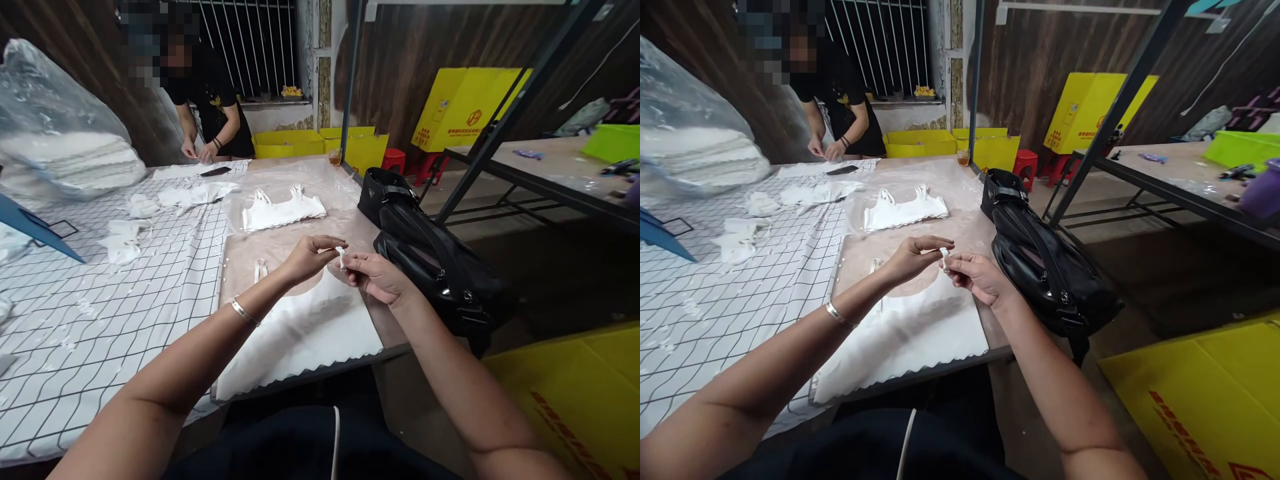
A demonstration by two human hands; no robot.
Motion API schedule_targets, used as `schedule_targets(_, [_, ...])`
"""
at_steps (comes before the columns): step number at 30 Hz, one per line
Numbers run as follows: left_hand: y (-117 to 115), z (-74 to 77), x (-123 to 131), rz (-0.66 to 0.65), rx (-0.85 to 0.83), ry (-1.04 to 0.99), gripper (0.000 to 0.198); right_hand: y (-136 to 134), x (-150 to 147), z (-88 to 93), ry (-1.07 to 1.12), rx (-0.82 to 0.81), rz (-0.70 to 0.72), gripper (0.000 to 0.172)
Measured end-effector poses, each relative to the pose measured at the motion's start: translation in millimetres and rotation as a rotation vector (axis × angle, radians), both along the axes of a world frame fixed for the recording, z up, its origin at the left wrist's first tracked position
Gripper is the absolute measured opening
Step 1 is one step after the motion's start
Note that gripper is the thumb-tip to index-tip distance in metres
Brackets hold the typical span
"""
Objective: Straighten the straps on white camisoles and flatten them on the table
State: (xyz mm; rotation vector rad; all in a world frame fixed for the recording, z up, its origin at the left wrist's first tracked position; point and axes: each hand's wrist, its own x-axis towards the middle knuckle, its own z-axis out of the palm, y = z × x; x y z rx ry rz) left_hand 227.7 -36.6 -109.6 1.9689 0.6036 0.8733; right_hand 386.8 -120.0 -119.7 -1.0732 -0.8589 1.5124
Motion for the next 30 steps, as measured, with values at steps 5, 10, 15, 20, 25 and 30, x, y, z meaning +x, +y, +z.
schedule_targets(5, [-24, -4.6, -6, 0.302, 0.042, -0.036, 0.017, 4, -2, -1.6, 0.022, 0.023, -0.131, 0.039])
schedule_targets(10, [-43, -17.4, -25, 0.278, -0.076, 0.112, 0.017, 8, -3, -10.5, -0.062, 0.107, -0.172, 0.043])
schedule_targets(15, [-56, -47.1, -45, 0.267, 0.051, 0.644, 0.020, 13, 0, -25.2, -0.179, 0.100, -0.227, 0.048])
schedule_targets(20, [-66, -67.0, -38, 0.248, 0.079, 0.823, 0.022, 12, -5, -42.6, -0.273, 0.005, -0.147, 0.048])
schedule_targets(25, [-62, -66.0, -30, 0.227, -0.038, 0.769, 0.014, 7, -10, -51.3, -0.366, 0.051, -0.093, 0.041])
schedule_targets(30, [-63, -71.2, -31, 0.238, -0.110, 0.620, 0.017, -1, -8, -56.0, -0.600, 0.130, 0.027, 0.024])
